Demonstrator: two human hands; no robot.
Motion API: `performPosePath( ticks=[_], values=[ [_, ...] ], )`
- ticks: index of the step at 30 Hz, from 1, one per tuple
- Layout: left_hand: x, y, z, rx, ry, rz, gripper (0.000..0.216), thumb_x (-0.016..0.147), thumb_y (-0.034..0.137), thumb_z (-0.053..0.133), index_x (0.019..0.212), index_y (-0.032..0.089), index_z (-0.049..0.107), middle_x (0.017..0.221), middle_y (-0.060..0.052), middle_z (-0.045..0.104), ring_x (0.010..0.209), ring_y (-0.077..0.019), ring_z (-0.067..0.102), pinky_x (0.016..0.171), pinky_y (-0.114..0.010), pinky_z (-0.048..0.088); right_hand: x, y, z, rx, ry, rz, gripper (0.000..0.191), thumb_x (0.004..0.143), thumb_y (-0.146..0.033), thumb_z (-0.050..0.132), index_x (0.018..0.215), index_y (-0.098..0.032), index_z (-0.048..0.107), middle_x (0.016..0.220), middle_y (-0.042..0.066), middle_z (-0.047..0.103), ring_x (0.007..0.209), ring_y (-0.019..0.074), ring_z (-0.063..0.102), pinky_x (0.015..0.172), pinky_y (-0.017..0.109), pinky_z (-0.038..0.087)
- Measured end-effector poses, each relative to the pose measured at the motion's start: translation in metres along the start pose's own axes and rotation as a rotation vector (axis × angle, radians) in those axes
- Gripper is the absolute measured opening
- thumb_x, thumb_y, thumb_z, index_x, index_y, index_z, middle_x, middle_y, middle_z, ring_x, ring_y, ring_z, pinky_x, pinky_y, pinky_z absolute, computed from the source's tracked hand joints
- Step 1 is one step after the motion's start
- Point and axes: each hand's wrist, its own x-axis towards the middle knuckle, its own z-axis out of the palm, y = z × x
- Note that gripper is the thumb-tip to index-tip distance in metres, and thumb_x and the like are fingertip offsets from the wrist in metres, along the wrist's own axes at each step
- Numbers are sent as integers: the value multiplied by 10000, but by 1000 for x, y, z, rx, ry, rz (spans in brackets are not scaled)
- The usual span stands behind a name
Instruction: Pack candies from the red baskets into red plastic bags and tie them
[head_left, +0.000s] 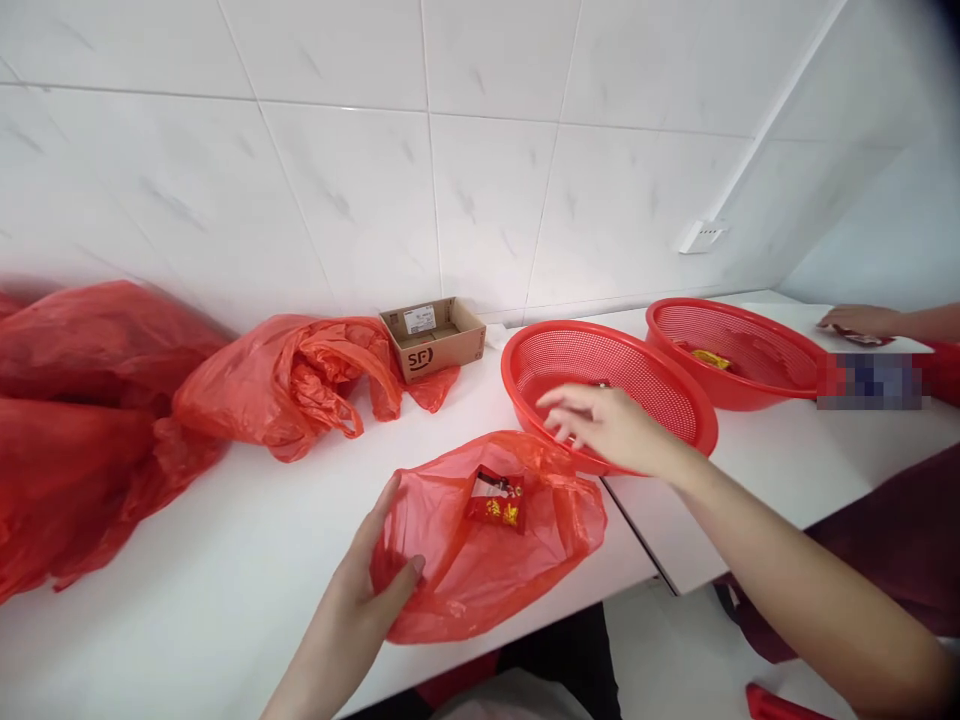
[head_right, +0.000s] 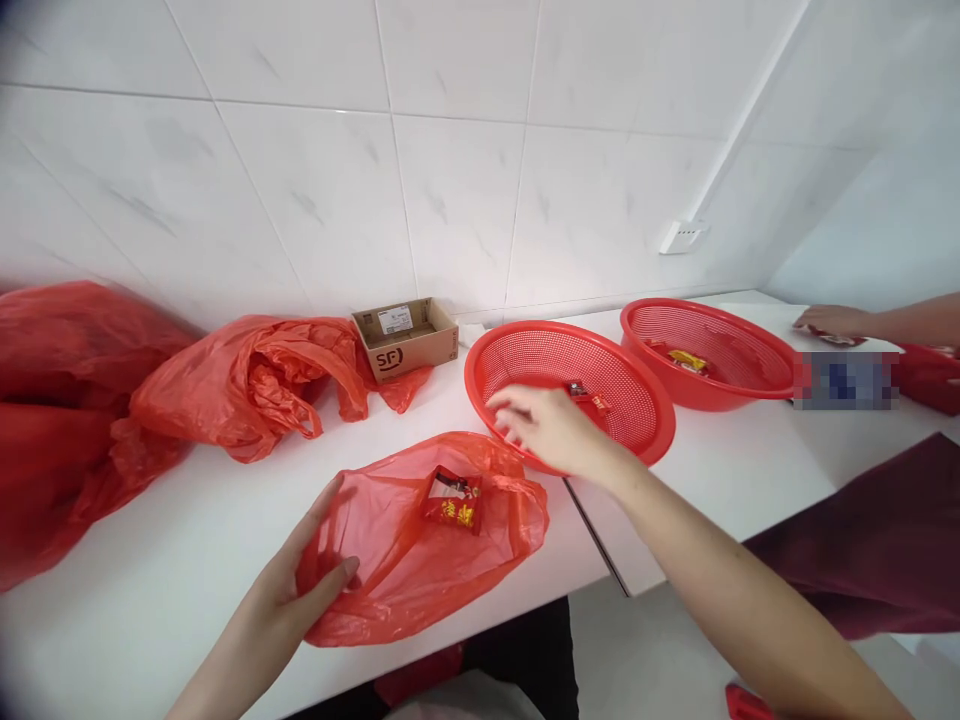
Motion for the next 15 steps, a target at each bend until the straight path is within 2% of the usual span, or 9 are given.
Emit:
performPosePath(
  ticks=[2, 4, 6, 8, 11, 15],
  values=[
    [1, 4, 0, 29, 75, 79, 600, 844, 417, 592, 1418, 394, 420, 1511, -7, 403, 1417, -278, 310, 1175, -483, 204, 13, 24, -19, -218, -10, 135, 389, 935, -356, 440, 1303, -254, 514, 1175, 103, 652, 1018, 233, 643, 834, 367, 506],
    [1, 9, 1, 49, 142, 146, 509, 842, 419, 594, 1345, 396, 519, 1468, 2, 444, 1392, -271, 350, 1170, -452, 235, 22, 50, -27, -418, -166, 264, 433, 818, -325, 609, 1236, -218, 568, 1140, 133, 657, 1011, 291, 642, 801, 394, 505],
    [-2, 14, 4, 29, 190, 149, 481, 831, 432, 609, 1308, 402, 551, 1442, 9, 464, 1356, -267, 401, 1156, -432, 276, 27, 72, -24, -461, -353, 351, 394, 648, -246, 740, 1030, -188, 664, 922, 115, 700, 813, 301, 679, 666, 378, 513],
    [-5, 20, 8, -22, 233, 92, 553, 814, 465, 624, 1349, 405, 497, 1440, -2, 463, 1287, -273, 479, 1133, -451, 318, 30, 88, -19, -429, -468, 379, 306, 551, -177, 771, 844, -184, 680, 739, 63, 686, 641, 254, 663, 564, 326, 489],
    [-11, 27, 11, -82, 281, 8, 688, 781, 517, 643, 1413, 424, 387, 1496, -8, 401, 1285, -300, 472, 1115, -508, 331, 39, 102, -25, -371, -499, 361, 265, 603, -244, 759, 847, -203, 664, 798, 38, 694, 651, 198, 656, 558, 268, 469],
    [-16, 29, 11, -163, 289, -50, 755, 750, 550, 659, 1424, 457, 332, 1529, -5, 352, 1319, -339, 423, 1074, -573, 362, 65, 121, -55, -365, -314, 384, 317, 794, -350, 625, 1077, -209, 607, 1047, 80, 677, 841, 204, 654, 655, 266, 474]
  ],
)
